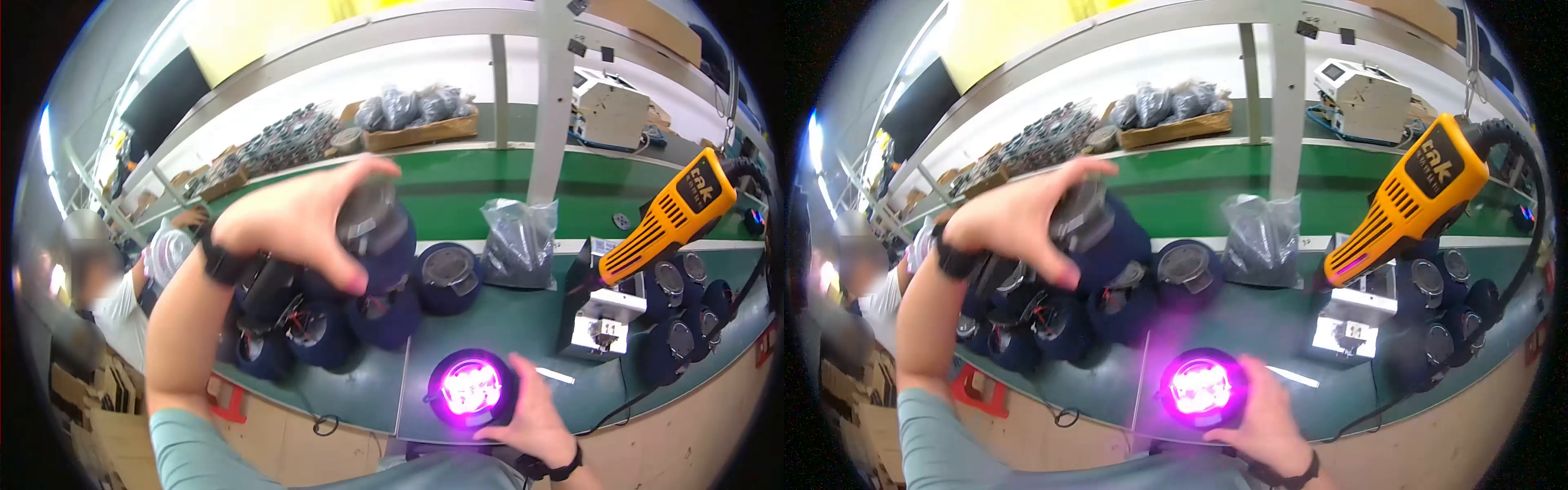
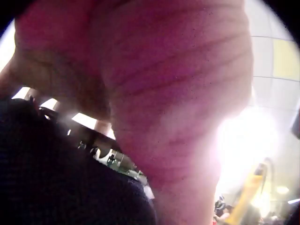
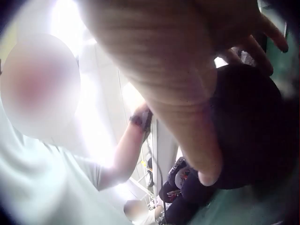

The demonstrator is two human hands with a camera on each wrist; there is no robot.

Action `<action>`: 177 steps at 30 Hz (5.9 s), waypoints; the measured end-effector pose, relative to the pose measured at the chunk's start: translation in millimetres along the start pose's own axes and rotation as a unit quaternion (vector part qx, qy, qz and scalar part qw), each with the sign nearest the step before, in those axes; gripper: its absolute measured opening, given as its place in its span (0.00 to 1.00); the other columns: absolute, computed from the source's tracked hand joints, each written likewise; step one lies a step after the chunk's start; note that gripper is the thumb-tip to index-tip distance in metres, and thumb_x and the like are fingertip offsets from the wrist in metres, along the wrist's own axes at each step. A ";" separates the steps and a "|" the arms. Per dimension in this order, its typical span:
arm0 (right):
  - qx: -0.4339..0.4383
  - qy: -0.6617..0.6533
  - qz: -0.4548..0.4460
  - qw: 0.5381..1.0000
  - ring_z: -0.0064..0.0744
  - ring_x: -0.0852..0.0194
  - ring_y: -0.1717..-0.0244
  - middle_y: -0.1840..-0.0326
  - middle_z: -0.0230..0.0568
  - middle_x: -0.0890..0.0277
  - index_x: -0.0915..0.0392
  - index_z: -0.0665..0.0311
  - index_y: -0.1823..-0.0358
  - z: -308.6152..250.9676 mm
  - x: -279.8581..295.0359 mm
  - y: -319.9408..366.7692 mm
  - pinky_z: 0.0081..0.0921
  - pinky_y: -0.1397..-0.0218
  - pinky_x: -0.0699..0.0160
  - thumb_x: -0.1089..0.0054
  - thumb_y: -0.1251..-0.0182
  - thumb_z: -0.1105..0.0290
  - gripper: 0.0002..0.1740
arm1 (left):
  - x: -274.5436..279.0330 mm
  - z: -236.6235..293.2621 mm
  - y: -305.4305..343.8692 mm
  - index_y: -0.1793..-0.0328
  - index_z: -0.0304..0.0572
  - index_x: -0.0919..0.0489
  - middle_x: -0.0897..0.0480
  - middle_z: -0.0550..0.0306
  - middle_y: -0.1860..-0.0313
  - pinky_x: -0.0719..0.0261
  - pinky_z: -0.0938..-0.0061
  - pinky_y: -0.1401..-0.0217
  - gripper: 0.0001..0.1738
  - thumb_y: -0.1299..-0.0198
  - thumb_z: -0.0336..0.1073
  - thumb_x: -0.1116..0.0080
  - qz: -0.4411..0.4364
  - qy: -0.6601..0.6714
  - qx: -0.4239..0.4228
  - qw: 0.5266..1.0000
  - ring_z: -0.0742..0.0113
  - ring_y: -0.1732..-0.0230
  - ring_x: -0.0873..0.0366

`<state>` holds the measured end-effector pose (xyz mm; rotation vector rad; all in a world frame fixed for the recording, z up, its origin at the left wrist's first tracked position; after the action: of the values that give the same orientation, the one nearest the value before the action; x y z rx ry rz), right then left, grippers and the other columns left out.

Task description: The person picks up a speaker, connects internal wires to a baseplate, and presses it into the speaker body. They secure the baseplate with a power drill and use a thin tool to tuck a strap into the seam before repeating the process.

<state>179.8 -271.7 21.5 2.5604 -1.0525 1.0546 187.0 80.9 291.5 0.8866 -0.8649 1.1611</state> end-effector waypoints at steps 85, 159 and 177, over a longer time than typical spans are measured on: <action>0.206 -0.059 0.161 0.963 0.54 0.05 0.50 0.47 0.61 0.11 0.12 0.74 0.47 -53.0 26.1 32.7 0.44 0.49 0.01 0.15 0.47 0.82 0.24 | -308.7 34.9 36.9 0.21 0.39 0.22 0.17 0.44 0.27 0.24 0.60 0.20 0.57 0.61 0.44 0.07 0.086 0.456 0.020 0.885 0.52 0.27 0.18; -0.042 -0.087 -0.054 0.994 0.71 0.51 0.10 0.08 0.59 0.49 0.29 0.66 0.20 -22.5 13.1 -27.2 0.55 0.09 0.40 0.01 0.63 0.52 0.67 | -326.9 28.3 32.0 0.19 0.43 0.28 0.45 0.24 0.09 0.36 0.44 0.12 0.51 0.46 0.43 0.11 0.267 0.376 -0.026 0.887 0.27 0.10 0.41; 0.122 0.047 0.196 0.972 0.52 0.21 0.25 0.24 0.63 0.25 0.38 0.73 0.16 -50.3 48.3 -364.9 0.41 0.20 0.22 0.03 0.61 0.56 0.72 | -305.4 -81.7 171.8 0.41 0.40 0.25 0.19 0.49 0.52 0.28 0.80 0.70 0.07 0.20 0.27 0.42 0.620 0.431 0.114 0.645 0.76 0.72 0.29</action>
<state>421.9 -10.0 126.3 2.5063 -1.5310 1.4678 -27.9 68.1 3.2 -0.3592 -0.4040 2.6257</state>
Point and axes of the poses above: each hand's wrist, its own y-axis away from the middle knuckle, its own x-axis out of the back of the hand, z = x × y, the point moved 3 cm from there along -y, towards the middle knuckle
